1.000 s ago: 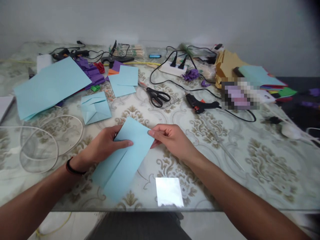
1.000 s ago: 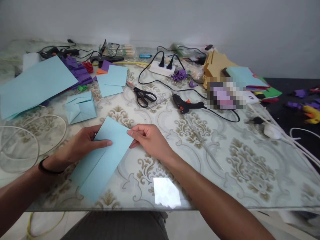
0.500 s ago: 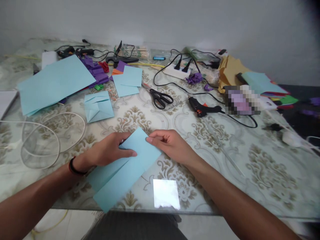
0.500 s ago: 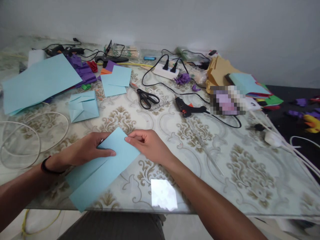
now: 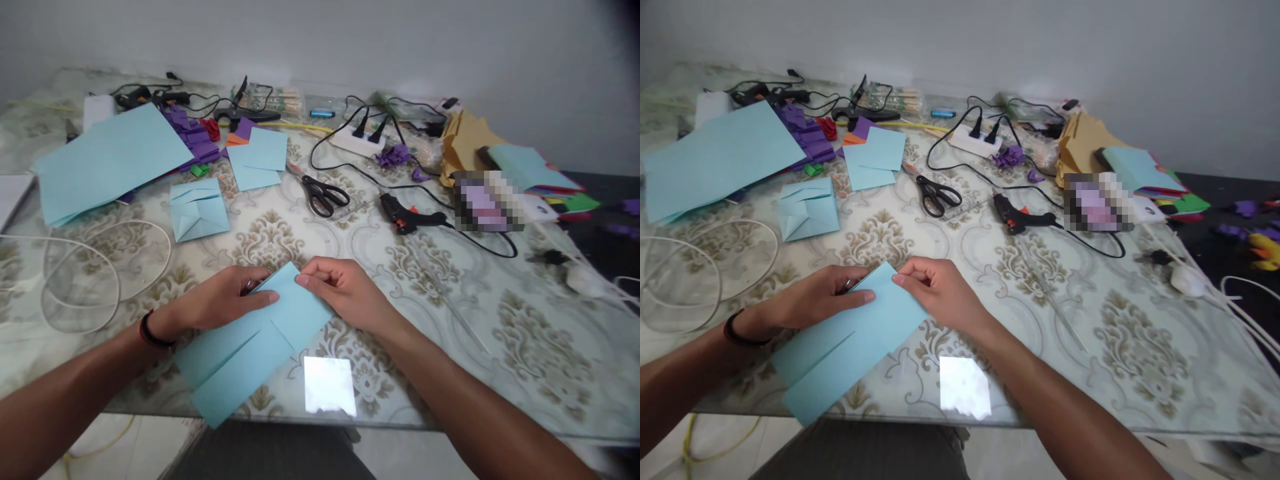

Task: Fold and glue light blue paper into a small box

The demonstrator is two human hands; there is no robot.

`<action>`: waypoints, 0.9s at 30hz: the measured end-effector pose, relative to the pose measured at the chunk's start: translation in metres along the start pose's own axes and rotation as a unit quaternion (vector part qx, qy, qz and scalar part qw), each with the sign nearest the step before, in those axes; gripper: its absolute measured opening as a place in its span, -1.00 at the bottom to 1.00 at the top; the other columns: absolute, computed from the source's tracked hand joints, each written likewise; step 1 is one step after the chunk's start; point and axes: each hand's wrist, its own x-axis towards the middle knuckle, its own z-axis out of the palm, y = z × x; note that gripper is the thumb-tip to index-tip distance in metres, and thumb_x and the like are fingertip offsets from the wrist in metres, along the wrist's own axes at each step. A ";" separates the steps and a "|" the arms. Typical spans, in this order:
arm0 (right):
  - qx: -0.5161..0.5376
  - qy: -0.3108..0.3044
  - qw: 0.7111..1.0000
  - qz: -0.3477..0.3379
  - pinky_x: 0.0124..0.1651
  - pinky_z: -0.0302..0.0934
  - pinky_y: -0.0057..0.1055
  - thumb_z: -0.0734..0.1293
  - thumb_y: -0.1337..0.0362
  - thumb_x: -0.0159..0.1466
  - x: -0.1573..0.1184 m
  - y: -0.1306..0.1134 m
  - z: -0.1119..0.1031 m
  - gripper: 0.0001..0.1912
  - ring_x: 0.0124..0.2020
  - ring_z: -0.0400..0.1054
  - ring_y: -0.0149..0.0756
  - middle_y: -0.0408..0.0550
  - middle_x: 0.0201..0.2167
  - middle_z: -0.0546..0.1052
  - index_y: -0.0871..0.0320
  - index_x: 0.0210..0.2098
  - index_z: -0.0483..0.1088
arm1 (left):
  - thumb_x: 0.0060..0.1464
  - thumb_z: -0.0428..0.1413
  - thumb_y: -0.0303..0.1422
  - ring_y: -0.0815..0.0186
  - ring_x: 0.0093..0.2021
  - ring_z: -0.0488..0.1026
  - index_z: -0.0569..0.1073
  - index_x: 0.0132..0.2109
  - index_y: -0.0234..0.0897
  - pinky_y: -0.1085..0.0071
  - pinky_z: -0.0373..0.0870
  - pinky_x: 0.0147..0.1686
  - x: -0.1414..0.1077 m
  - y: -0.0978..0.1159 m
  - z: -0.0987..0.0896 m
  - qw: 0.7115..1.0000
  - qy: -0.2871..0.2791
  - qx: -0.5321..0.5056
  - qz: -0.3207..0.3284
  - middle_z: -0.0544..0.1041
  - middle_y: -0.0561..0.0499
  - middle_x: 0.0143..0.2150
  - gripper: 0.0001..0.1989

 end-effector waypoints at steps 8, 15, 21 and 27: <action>0.010 -0.014 1.000 -0.011 -0.50 -0.05 -0.44 0.45 -0.11 0.29 0.001 -0.001 0.006 -0.59 -0.54 0.10 -0.42 -0.23 -0.55 0.35 0.12 -0.37 0.47 | 0.34 0.02 -0.03 0.40 -0.54 0.10 0.21 -0.48 -0.22 0.44 -0.01 -0.57 -0.001 0.002 0.003 0.999 -0.033 -0.003 -0.014 0.15 0.14 -0.54 -0.51; 0.028 -0.009 0.999 0.014 -0.51 -0.07 -0.45 0.48 -0.13 0.26 0.002 0.000 0.007 -0.57 -0.55 0.10 -0.43 -0.25 -0.56 0.34 0.12 -0.34 0.48 | 0.39 -0.02 -0.07 0.40 -0.50 0.10 0.15 -0.49 -0.22 0.44 0.04 -0.53 0.000 0.001 0.001 0.999 0.036 0.000 0.017 0.13 0.14 -0.52 -0.49; 0.056 -0.037 0.998 0.006 -0.50 -0.09 -0.45 0.54 -0.07 0.20 0.004 0.002 0.010 -0.57 -0.56 0.09 -0.46 -0.26 -0.61 0.34 0.15 -0.48 0.45 | 0.38 0.05 -0.07 0.41 -0.47 0.16 0.45 -0.31 -0.26 0.46 0.08 -0.51 0.000 0.003 0.005 0.997 0.059 -0.037 0.025 0.23 0.16 -0.48 -0.61; 0.083 -0.015 0.996 0.016 -0.40 0.15 -0.44 0.55 0.00 0.17 0.007 -0.002 0.013 -0.67 -0.44 0.35 -0.37 -0.14 -0.45 0.56 0.13 -0.33 0.55 | 0.37 0.08 -0.06 0.41 -0.51 0.14 0.48 -0.31 -0.26 0.47 0.05 -0.53 -0.001 0.005 0.007 0.991 0.126 -0.034 0.021 0.22 0.18 -0.53 -0.61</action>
